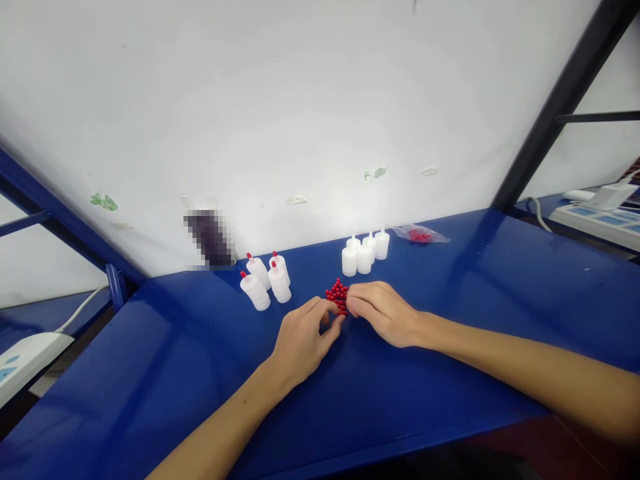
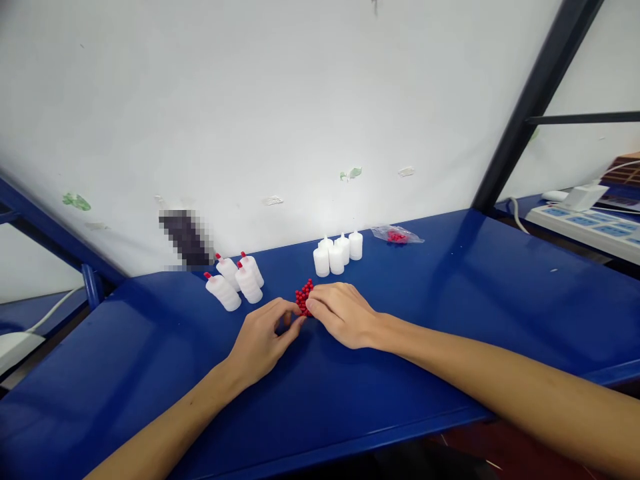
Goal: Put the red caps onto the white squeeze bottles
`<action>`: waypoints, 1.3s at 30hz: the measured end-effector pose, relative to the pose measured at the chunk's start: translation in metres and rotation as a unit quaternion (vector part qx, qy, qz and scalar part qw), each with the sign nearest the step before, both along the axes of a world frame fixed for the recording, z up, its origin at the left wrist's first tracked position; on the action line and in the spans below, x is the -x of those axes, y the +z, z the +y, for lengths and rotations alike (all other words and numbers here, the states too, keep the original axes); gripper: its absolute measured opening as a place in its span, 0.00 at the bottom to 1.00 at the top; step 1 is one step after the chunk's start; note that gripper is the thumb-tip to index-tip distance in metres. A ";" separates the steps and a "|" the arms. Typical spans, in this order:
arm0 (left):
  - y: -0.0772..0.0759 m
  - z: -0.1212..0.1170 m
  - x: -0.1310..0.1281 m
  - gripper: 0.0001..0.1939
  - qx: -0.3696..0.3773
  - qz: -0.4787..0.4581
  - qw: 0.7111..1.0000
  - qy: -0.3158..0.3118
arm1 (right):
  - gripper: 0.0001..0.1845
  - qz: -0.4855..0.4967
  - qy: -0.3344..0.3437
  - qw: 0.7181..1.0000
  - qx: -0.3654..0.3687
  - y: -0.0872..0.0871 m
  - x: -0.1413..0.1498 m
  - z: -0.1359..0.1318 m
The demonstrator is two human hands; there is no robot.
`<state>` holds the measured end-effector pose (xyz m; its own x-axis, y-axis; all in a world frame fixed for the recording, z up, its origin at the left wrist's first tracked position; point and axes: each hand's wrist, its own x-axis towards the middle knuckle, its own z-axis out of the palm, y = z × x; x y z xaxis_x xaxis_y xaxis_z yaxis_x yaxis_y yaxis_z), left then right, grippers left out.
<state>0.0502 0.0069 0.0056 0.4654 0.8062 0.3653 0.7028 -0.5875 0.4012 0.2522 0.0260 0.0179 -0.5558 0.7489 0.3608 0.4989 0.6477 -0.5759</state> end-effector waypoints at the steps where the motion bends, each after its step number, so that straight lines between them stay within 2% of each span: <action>1: 0.000 -0.001 0.001 0.07 -0.009 -0.018 1.000 -0.006 | 0.21 -0.031 -0.002 0.999 -0.006 0.000 -0.001 -0.001; 7: 0.000 -0.010 0.002 0.07 -0.052 -0.015 0.997 -0.062 | 0.19 -0.189 0.006 0.981 -0.044 0.003 -0.001 -0.008; 13: -0.005 -0.011 0.003 0.06 -0.140 -0.015 0.986 -0.090 | 0.23 -0.243 -0.035 0.969 -0.037 0.010 0.005 -0.018; 16: -0.006 -0.008 0.004 0.06 -0.154 -0.013 0.984 -0.091 | 0.24 -0.264 -0.040 0.963 -0.035 0.013 0.005 -0.018; 23: 0.001 -0.004 0.008 0.06 -0.082 0.052 0.995 -0.004 | 0.22 -0.290 -0.068 0.953 -0.050 0.018 -0.008 -0.001; 26: 0.005 0.004 0.016 0.06 -0.061 0.095 0.993 0.043 | 0.21 -0.295 -0.075 0.951 -0.045 0.018 -0.010 0.004; 30: 0.005 0.016 0.026 0.08 -0.051 0.100 0.987 0.119 | 0.20 -0.301 -0.070 0.950 -0.045 0.015 -0.006 0.002; 34: 0.004 0.021 0.020 0.09 -0.057 0.130 0.982 0.122 | 0.20 -0.299 -0.064 0.951 -0.052 0.015 -0.003 -0.003; 39: 0.005 0.031 0.002 0.20 -0.038 0.262 0.954 0.142 | 0.19 -0.290 -0.054 0.953 -0.064 0.018 -0.003 -0.008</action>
<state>0.0482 0.0378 0.0106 0.3670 0.9075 0.2044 0.9302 -0.3569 -0.0859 0.2552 0.0178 0.0362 -0.6118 0.7836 0.1083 0.7772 0.6209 -0.1024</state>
